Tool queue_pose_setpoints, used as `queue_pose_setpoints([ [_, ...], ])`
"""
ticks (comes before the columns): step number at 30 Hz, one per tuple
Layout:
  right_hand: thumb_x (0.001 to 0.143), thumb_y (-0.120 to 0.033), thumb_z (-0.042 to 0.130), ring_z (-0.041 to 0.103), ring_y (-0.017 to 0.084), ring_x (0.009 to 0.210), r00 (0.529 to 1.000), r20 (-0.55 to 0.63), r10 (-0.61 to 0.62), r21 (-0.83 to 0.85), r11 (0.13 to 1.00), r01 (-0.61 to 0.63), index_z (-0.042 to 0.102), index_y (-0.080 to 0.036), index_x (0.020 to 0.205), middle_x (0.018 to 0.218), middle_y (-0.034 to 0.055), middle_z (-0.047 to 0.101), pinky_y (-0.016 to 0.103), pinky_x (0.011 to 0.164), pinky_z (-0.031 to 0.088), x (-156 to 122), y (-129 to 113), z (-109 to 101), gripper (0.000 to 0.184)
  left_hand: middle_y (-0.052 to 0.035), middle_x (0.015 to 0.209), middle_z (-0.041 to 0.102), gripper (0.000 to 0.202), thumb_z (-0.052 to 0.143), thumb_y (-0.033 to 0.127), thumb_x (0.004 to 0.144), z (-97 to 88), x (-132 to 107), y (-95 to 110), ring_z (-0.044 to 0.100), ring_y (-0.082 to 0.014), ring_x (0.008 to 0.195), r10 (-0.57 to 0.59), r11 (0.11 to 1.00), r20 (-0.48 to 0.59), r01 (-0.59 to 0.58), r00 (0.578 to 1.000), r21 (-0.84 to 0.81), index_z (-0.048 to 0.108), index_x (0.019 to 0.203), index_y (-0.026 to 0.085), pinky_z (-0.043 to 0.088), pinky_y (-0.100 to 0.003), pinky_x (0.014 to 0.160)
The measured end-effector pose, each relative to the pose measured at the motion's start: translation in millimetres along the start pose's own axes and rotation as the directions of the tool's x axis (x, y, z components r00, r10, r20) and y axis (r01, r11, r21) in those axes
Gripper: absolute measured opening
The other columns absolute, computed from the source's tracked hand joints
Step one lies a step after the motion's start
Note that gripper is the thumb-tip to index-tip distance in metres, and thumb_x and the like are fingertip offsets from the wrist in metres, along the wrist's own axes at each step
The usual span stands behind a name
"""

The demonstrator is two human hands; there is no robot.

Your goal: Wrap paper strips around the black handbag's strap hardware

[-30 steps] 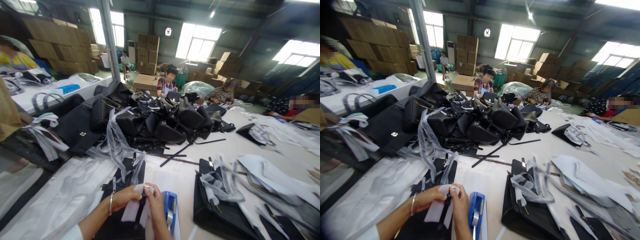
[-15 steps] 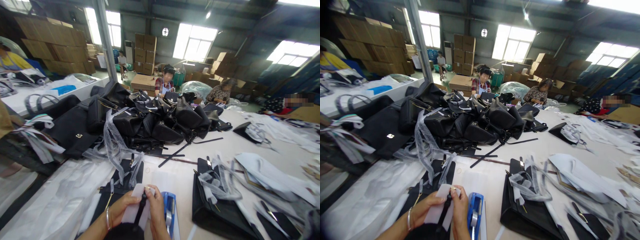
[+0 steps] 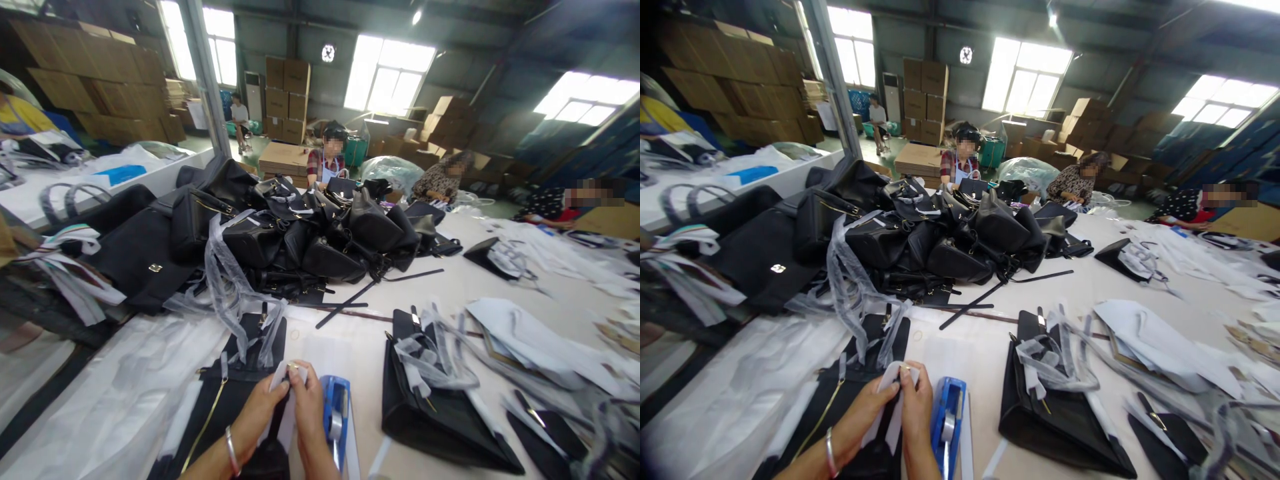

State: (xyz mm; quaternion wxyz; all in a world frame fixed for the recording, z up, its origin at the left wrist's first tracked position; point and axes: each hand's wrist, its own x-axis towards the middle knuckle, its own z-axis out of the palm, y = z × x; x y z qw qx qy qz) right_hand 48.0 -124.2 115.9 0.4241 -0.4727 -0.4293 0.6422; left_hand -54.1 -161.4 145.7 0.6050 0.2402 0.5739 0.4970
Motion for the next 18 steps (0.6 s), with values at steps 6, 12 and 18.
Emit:
queue_pose_setpoints([
  [6,0.089,-0.060,0.039,0.062,0.023,0.104,0.963,0.038,0.267,0.337,0.904,-0.264,0.050,-0.024,0.131,0.122,0.0083,0.063,0.035,0.080,0.051,-18,16,-8,0.056,-0.0119,0.103,0.072,0.047,0.069,0.039,0.074,-2.1,-3,4,0.066,-0.0266,0.094,-0.060,0.989,0.045,0.065,0.997,-0.129,0.066,0.112,0.012,0.048,-0.038,0.089],
  [12,0.083,-0.060,0.050,0.054,0.026,0.120,0.973,-0.140,0.182,0.115,0.979,-0.166,0.062,-0.017,0.120,0.124,0.0091,0.062,0.037,0.096,0.045,-18,36,6,0.058,-0.0117,0.110,0.070,0.049,0.068,0.040,0.073,-2.6,-2,-1,0.061,-0.0294,0.108,-0.064,0.989,0.014,0.066,0.998,-0.130,0.065,0.115,0.015,0.040,-0.042,0.103],
  [18,0.086,-0.063,0.041,0.047,0.024,0.127,0.986,-0.140,0.089,-0.167,0.979,-0.113,0.057,-0.014,0.126,0.133,0.0116,0.055,0.034,0.104,0.038,-15,30,12,0.066,-0.0106,0.124,0.064,0.046,0.064,0.041,0.076,-2.8,5,-8,0.054,-0.0304,0.119,0.032,0.999,-0.046,-0.033,0.998,-0.023,0.066,0.114,0.016,0.032,-0.040,0.109],
])
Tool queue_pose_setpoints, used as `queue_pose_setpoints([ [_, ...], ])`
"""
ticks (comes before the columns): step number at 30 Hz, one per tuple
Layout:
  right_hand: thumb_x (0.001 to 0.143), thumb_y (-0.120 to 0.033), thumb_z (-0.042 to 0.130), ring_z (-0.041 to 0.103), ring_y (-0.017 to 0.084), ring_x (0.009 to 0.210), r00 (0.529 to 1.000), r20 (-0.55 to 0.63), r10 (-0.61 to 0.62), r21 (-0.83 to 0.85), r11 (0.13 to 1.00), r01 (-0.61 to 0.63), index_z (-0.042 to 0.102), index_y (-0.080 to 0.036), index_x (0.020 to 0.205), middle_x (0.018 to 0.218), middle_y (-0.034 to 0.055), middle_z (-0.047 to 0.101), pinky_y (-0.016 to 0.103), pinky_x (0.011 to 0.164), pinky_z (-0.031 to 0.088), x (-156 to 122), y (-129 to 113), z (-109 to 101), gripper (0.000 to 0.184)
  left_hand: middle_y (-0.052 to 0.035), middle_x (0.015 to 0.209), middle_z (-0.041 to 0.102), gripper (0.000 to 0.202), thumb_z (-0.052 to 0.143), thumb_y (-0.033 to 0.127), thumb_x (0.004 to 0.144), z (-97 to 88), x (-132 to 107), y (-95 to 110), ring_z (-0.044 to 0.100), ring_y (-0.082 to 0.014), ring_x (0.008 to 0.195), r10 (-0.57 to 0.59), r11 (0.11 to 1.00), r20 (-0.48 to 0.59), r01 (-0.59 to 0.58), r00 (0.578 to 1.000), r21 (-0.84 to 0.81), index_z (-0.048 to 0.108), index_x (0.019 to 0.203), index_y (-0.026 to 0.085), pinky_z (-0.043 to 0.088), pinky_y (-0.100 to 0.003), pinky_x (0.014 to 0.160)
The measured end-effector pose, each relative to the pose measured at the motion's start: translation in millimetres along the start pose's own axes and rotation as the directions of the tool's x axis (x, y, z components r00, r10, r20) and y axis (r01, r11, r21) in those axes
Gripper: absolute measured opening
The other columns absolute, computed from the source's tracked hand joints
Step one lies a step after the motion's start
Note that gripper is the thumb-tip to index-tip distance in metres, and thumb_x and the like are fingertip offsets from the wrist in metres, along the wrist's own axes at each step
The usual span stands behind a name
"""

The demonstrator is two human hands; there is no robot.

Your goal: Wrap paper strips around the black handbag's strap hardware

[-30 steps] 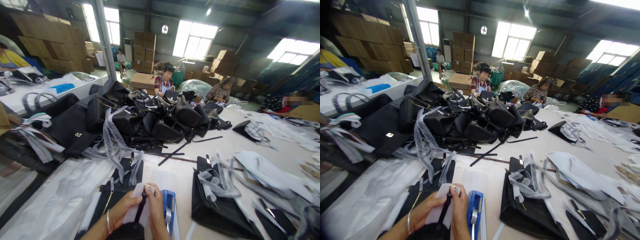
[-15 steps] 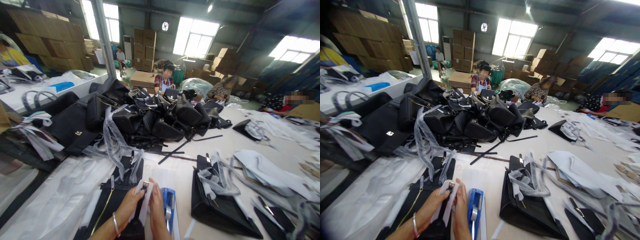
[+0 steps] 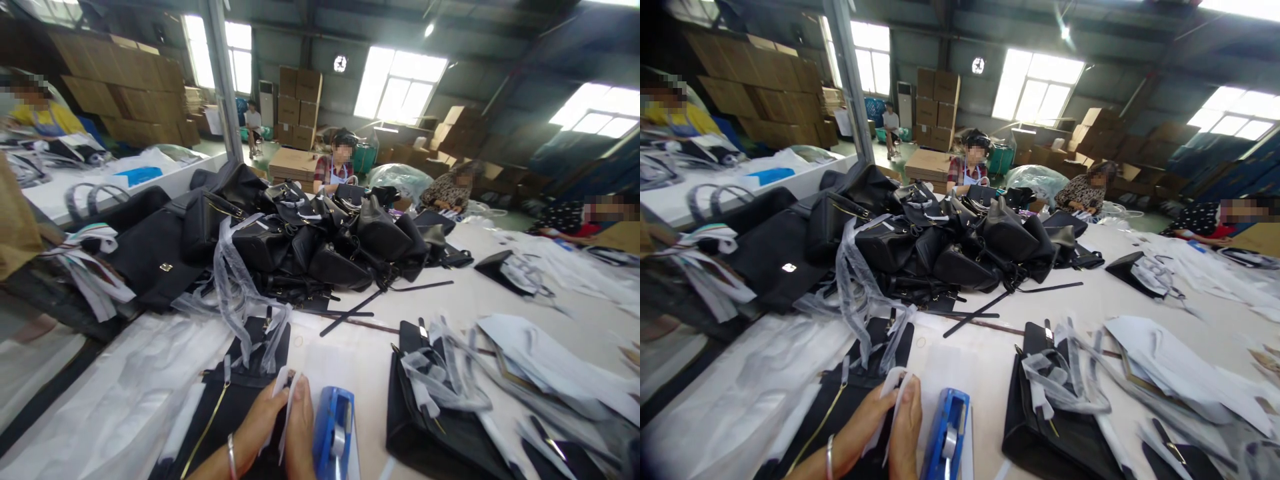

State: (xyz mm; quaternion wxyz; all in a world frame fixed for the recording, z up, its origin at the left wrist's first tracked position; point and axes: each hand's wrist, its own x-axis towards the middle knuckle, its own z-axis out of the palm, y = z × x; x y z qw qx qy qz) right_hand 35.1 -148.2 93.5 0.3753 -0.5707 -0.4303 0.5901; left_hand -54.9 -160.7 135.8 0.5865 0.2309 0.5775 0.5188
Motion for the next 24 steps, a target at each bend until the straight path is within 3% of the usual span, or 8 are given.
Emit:
queue_pose_setpoints([
  [4,0.087,-0.065,0.034,0.047,0.026,0.127,0.997,0.037,-0.061,-0.105,0.992,0.064,0.055,-0.013,0.126,0.132,0.0145,0.055,0.037,0.106,0.035,2,4,-3,0.068,-0.0109,0.118,0.067,0.044,0.060,0.039,0.079,-0.4,0,3,0.056,-0.0298,0.115,0.037,0.998,0.034,-0.038,0.999,0.046,0.065,0.114,0.013,0.034,-0.039,0.107],
  [7,0.085,-0.070,0.034,0.051,0.030,0.120,0.988,-0.026,-0.152,-0.181,0.973,0.145,0.058,-0.014,0.117,0.125,0.0173,0.059,0.041,0.102,0.036,3,4,-2,0.069,-0.0115,0.111,0.071,0.043,0.064,0.039,0.076,0.1,-3,7,0.059,-0.0309,0.111,0.029,0.998,0.040,-0.030,0.999,0.047,0.068,0.109,0.012,0.037,-0.039,0.105],
  [12,0.095,-0.050,0.033,0.060,0.026,0.088,0.936,0.004,-0.353,-0.334,0.881,0.334,0.057,-0.023,0.107,0.099,0.0111,0.066,0.040,0.080,0.043,-2,-11,-3,0.039,-0.0104,0.106,0.072,0.045,0.066,0.045,0.075,-0.3,-9,9,0.059,-0.0314,0.109,0.000,1.000,0.047,0.000,0.999,0.008,0.069,0.107,0.014,0.038,-0.041,0.103],
  [15,0.095,-0.043,0.038,0.057,0.027,0.097,0.875,0.041,-0.483,-0.432,0.781,0.452,0.058,-0.023,0.111,0.106,0.0118,0.064,0.043,0.088,0.039,-2,-14,-6,0.032,-0.0106,0.100,0.073,0.049,0.062,0.052,0.078,-0.4,-13,10,0.060,-0.0301,0.106,0.002,1.000,0.093,0.001,0.996,-0.026,0.068,0.107,0.013,0.038,-0.041,0.103],
  [17,0.094,-0.042,0.041,0.055,0.028,0.101,0.858,0.067,-0.510,-0.449,0.752,0.482,0.058,-0.023,0.111,0.111,0.0123,0.062,0.044,0.092,0.037,0,-13,-8,0.031,-0.0099,0.095,0.073,0.051,0.059,0.055,0.079,-0.9,-15,12,0.062,-0.0280,0.100,-0.007,0.999,0.138,0.014,0.990,-0.052,0.068,0.107,0.014,0.041,-0.039,0.099],
  [19,0.093,-0.044,0.042,0.057,0.026,0.094,0.890,0.089,-0.447,-0.409,0.798,0.442,0.059,-0.025,0.107,0.105,0.0104,0.064,0.041,0.087,0.040,2,-14,-11,0.030,-0.0083,0.089,0.073,0.050,0.059,0.056,0.078,-2.4,-15,14,0.064,-0.0245,0.089,-0.018,0.997,0.182,0.032,0.983,-0.073,0.067,0.107,0.016,0.045,-0.036,0.091],
  [22,0.090,-0.052,0.043,0.060,0.022,0.071,0.950,0.232,-0.209,-0.187,0.949,0.254,0.059,-0.025,0.095,0.077,0.0029,0.063,0.033,0.069,0.045,6,-25,-19,0.032,-0.0036,0.071,0.067,0.046,0.064,0.058,0.073,-5.4,-12,13,0.060,-0.0171,0.065,-0.056,0.996,0.256,0.072,0.965,-0.051,0.068,0.092,0.016,0.047,-0.028,0.067],
  [24,0.086,-0.059,0.047,0.058,0.019,0.057,0.910,0.411,-0.056,0.006,0.998,0.059,0.058,-0.023,0.094,0.060,-0.0021,0.057,0.030,0.059,0.045,8,-37,-27,0.038,-0.0005,0.061,0.060,0.045,0.062,0.059,0.074,-6.6,-9,11,0.052,-0.0126,0.055,-0.075,0.996,0.317,0.083,0.946,-0.012,0.065,0.077,0.014,0.041,-0.024,0.057],
])
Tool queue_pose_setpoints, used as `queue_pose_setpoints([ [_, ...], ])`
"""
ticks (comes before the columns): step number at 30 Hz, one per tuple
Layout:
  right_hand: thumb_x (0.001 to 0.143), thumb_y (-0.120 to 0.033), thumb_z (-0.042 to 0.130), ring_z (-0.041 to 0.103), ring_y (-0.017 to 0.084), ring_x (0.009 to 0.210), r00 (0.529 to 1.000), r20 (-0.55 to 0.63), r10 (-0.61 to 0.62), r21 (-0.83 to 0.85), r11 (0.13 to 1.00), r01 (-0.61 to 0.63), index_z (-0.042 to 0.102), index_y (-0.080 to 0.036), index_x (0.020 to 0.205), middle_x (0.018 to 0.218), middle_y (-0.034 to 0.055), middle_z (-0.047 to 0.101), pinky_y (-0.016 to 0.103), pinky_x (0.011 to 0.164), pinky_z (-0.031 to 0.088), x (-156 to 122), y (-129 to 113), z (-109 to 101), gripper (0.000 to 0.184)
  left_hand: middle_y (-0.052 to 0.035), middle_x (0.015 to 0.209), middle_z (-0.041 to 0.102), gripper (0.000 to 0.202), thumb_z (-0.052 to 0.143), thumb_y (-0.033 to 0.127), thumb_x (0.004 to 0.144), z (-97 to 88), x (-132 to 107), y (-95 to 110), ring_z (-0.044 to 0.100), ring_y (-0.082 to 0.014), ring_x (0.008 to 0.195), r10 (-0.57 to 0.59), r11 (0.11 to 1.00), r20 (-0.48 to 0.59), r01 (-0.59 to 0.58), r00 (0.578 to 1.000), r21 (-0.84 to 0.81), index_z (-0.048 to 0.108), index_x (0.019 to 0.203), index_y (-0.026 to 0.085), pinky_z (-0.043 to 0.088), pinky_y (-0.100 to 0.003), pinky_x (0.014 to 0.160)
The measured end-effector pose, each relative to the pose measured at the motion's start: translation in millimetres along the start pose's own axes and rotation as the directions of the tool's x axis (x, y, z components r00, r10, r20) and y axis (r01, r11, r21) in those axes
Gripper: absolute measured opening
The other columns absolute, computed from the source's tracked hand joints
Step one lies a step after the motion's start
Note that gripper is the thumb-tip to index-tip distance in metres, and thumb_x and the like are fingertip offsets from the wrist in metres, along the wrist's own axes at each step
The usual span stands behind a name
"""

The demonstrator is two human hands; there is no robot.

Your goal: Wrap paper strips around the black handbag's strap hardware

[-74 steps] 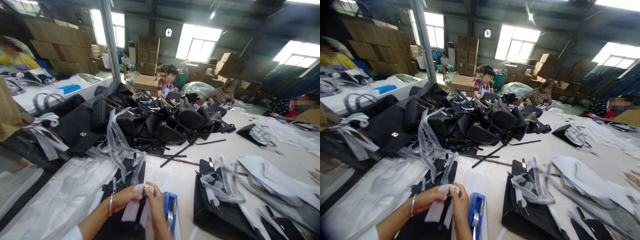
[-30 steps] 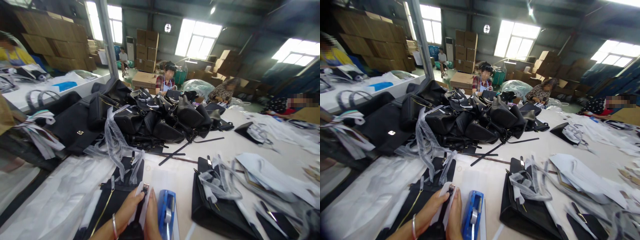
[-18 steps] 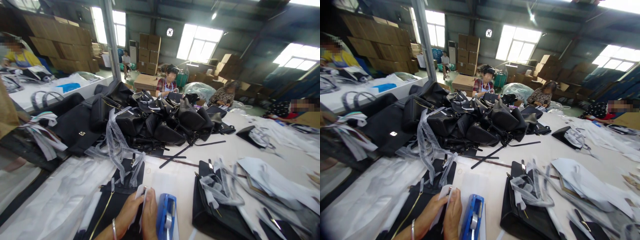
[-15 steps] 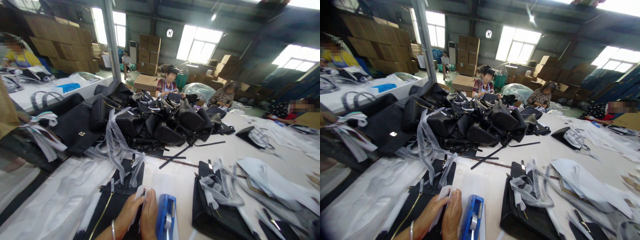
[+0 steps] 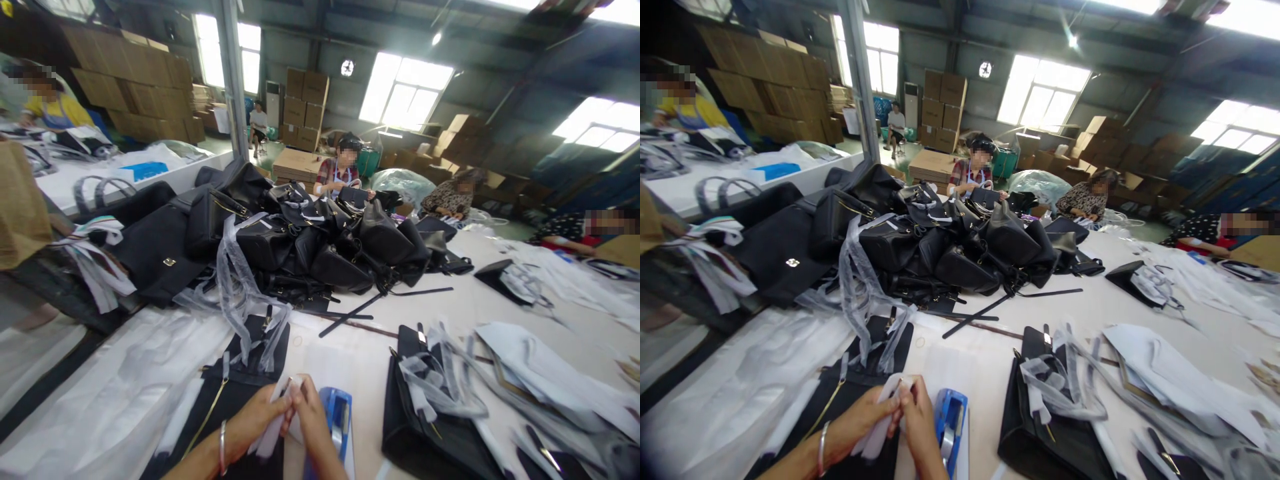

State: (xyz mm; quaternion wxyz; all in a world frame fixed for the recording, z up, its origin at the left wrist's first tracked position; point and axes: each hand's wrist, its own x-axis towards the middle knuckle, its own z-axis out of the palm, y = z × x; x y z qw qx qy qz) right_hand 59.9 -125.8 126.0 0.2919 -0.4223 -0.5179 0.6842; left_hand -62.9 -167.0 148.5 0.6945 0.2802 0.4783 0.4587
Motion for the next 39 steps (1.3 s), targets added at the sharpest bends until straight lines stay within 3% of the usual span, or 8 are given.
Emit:
queue_pose_setpoints([
  [3,0.076,-0.064,0.057,0.056,0.016,0.048,0.979,0.191,0.076,0.269,0.955,-0.126,0.060,-0.018,0.100,0.053,-0.0043,0.053,0.028,0.054,0.045,-3,-17,-9,0.052,0.0006,0.057,0.054,0.047,0.054,0.058,0.081,-1.0,2,-1,0.048,-0.0104,0.052,0.005,1.000,0.087,-0.008,0.996,0.026,0.060,0.068,0.013,0.038,-0.023,0.055],
  [7,0.076,-0.066,0.058,0.056,0.015,0.047,0.975,0.191,0.110,0.350,0.921,-0.172,0.062,-0.016,0.104,0.054,-0.0021,0.054,0.027,0.052,0.046,-7,-19,-8,0.057,0.0005,0.060,0.055,0.044,0.056,0.057,0.079,-3.3,6,2,0.049,-0.0104,0.052,-0.009,0.999,0.134,0.004,0.991,0.036,0.060,0.073,0.014,0.038,-0.022,0.054],
  [13,0.083,-0.057,0.054,0.047,0.012,0.040,0.995,-0.042,0.090,0.264,0.962,-0.076,0.064,-0.016,0.104,0.048,-0.0046,0.049,0.023,0.041,0.039,-2,11,-1,0.047,-0.0021,0.063,0.062,0.038,0.061,0.052,0.077,2.2,10,4,0.055,-0.0140,0.057,-0.044,0.984,0.089,0.027,0.995,0.176,0.065,0.073,0.015,0.044,-0.024,0.058],
  [18,0.086,-0.045,0.055,0.060,0.019,0.078,0.963,-0.246,-0.107,-0.063,0.994,0.094,0.068,-0.021,0.087,0.079,0.0019,0.066,0.027,0.072,0.048,-4,10,4,0.027,-0.0046,0.078,0.070,0.042,0.066,0.051,0.074,13.8,1,-9,0.061,-0.0193,0.072,0.073,0.997,-0.113,-0.076,0.991,-0.030,0.069,0.097,0.016,0.048,-0.029,0.074],
  [22,0.087,-0.043,0.052,0.059,0.019,0.078,0.935,-0.341,-0.097,-0.148,0.988,0.048,0.066,-0.023,0.083,0.080,0.0020,0.067,0.028,0.073,0.046,-3,13,14,0.026,-0.0059,0.083,0.071,0.044,0.070,0.050,0.070,14.5,0,-21,0.063,-0.0217,0.078,0.086,0.995,-0.222,-0.095,0.971,-0.031,0.070,0.095,0.013,0.048,-0.030,0.079],
  [26,0.087,-0.051,0.049,0.058,0.019,0.069,0.975,-0.220,0.023,0.004,1.000,-0.023,0.067,-0.021,0.091,0.075,0.0023,0.065,0.026,0.058,0.045,-1,12,7,0.035,-0.0058,0.078,0.069,0.048,0.064,0.055,0.073,13.0,6,-25,0.060,-0.0191,0.070,0.111,0.994,-0.313,-0.101,0.943,0.050,0.069,0.094,0.012,0.047,-0.026,0.064],
  [31,0.081,-0.049,0.061,0.060,0.021,0.093,0.996,-0.084,-0.040,-0.055,0.998,0.035,0.065,-0.022,0.113,0.104,0.0054,0.066,0.027,0.073,0.047,-6,-5,-22,0.042,-0.0003,0.059,0.058,0.046,0.057,0.059,0.077,9.0,6,-19,0.048,-0.0114,0.051,0.154,0.982,-0.316,-0.109,0.936,0.157,0.064,0.073,0.013,0.037,-0.022,0.050],
  [39,0.080,-0.047,0.061,0.046,0.011,0.050,0.998,-0.057,0.031,-0.013,0.999,-0.032,0.063,-0.016,0.072,0.056,-0.0026,0.056,0.022,0.050,0.036,-5,-10,-32,0.032,-0.0017,0.066,0.061,0.037,0.042,0.046,0.090,11.5,2,-9,0.053,-0.0146,0.057,0.243,0.878,-0.104,-0.173,0.964,0.446,0.062,0.079,0.017,0.039,-0.024,0.056],
])
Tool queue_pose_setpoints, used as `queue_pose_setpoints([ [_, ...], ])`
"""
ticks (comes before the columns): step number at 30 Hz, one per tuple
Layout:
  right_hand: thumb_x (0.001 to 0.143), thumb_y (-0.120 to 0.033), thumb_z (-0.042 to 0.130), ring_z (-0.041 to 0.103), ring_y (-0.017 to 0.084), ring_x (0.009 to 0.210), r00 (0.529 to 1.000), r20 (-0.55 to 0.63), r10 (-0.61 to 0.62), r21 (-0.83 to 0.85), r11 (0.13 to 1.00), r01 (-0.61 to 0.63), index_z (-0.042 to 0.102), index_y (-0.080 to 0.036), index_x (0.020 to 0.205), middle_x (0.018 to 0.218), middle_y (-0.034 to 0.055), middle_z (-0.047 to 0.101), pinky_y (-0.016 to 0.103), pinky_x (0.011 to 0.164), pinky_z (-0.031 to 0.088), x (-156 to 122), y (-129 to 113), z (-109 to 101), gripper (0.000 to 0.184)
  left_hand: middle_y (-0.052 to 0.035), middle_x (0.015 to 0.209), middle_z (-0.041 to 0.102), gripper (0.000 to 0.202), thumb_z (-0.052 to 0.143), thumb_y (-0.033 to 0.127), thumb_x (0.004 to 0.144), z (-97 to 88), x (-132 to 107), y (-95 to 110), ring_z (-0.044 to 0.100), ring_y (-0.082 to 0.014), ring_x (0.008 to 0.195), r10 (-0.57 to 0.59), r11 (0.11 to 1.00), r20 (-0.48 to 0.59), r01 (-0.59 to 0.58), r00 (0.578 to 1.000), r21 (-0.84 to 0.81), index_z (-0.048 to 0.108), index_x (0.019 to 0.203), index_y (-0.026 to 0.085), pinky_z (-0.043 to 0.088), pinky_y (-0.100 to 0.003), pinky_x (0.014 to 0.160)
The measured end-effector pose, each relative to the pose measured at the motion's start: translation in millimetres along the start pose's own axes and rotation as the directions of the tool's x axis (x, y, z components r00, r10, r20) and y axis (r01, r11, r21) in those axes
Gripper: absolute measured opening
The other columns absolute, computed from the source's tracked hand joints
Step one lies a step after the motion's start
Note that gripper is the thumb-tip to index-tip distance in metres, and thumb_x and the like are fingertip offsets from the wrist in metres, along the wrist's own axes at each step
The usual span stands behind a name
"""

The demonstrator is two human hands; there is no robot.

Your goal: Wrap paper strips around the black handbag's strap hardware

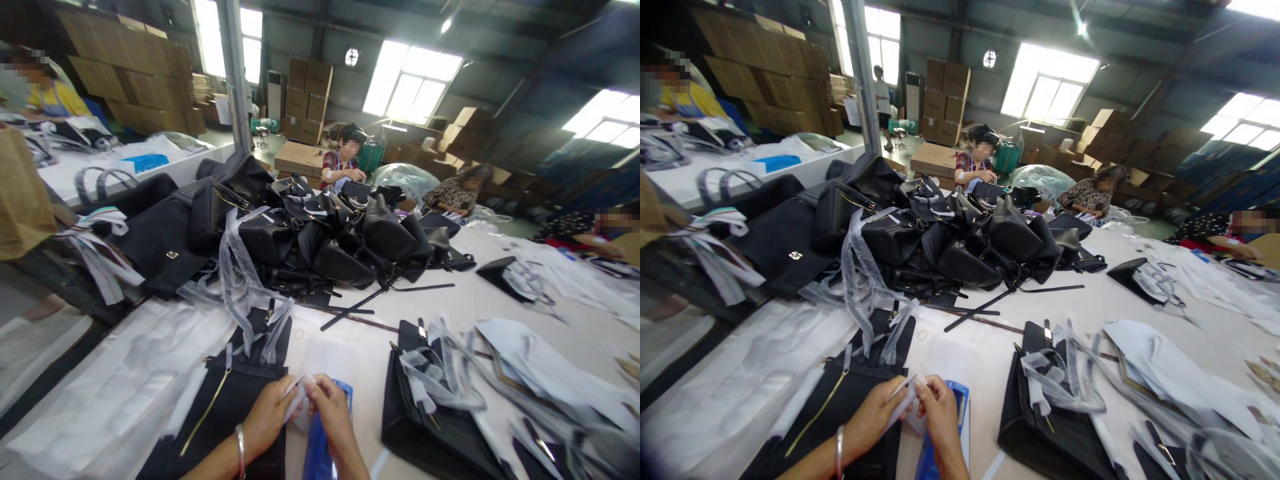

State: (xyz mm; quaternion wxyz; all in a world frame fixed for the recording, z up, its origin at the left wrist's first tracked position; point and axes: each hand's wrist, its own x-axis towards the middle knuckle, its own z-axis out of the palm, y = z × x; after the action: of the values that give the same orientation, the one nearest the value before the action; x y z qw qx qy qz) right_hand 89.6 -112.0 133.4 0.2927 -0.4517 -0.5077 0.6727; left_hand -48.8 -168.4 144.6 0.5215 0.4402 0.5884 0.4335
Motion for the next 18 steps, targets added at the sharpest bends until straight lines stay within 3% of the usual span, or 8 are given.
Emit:
queue_pose_setpoints([
  [3,0.080,-0.046,0.061,0.044,0.010,0.047,0.994,-0.109,-0.017,-0.085,0.996,0.008,0.058,-0.017,0.066,0.051,-0.0046,0.052,0.021,0.048,0.035,4,5,2,0.031,-0.0069,0.084,0.069,0.030,0.040,0.036,0.091,6.5,-2,-7,0.062,-0.0201,0.075,0.082,0.978,-0.067,-0.067,0.994,0.198,0.064,0.099,0.019,0.044,-0.026,0.069],
  [6,0.080,-0.044,0.058,0.045,0.011,0.043,0.974,-0.222,-0.038,-0.160,0.987,0.003,0.054,-0.019,0.063,0.047,-0.0059,0.049,0.021,0.046,0.034,7,12,8,0.031,-0.0133,0.106,0.069,0.041,0.039,0.025,0.090,16.7,-6,-20,0.065,-0.0254,0.091,0.117,0.938,-0.190,-0.046,0.975,0.342,0.050,0.128,0.018,0.045,-0.030,0.078],
  [9,0.079,-0.043,0.057,0.045,0.011,0.040,0.954,-0.299,-0.008,-0.103,0.994,-0.024,0.051,-0.020,0.062,0.046,-0.0061,0.048,0.022,0.044,0.035,8,18,16,0.029,-0.0150,0.100,0.070,0.041,0.037,0.018,0.088,24.1,-8,-27,0.066,-0.0274,0.084,0.145,0.885,-0.241,-0.016,0.960,0.465,0.048,0.127,0.015,0.045,-0.034,0.073],
  [14,0.073,-0.047,0.062,0.040,0.009,0.035,0.947,-0.300,0.117,0.165,0.984,-0.070,0.045,-0.021,0.061,0.041,-0.0083,0.044,0.020,0.038,0.031,11,24,22,0.033,-0.0139,0.097,0.068,0.035,0.036,0.012,0.087,24.7,-6,-28,0.065,-0.0261,0.087,0.269,0.757,-0.109,-0.140,0.957,0.639,0.054,0.116,0.017,0.048,-0.034,0.076],
  [18,0.067,-0.057,0.067,0.040,0.007,0.034,0.961,-0.203,0.187,0.326,0.939,-0.113,0.047,-0.019,0.063,0.040,-0.0084,0.044,0.019,0.038,0.030,10,25,21,0.043,-0.0131,0.108,0.062,0.046,0.038,0.007,0.084,22.2,-5,-35,0.061,-0.0236,0.097,0.373,0.661,0.020,-0.281,0.928,0.696,0.045,0.128,0.017,0.051,-0.034,0.083],
])
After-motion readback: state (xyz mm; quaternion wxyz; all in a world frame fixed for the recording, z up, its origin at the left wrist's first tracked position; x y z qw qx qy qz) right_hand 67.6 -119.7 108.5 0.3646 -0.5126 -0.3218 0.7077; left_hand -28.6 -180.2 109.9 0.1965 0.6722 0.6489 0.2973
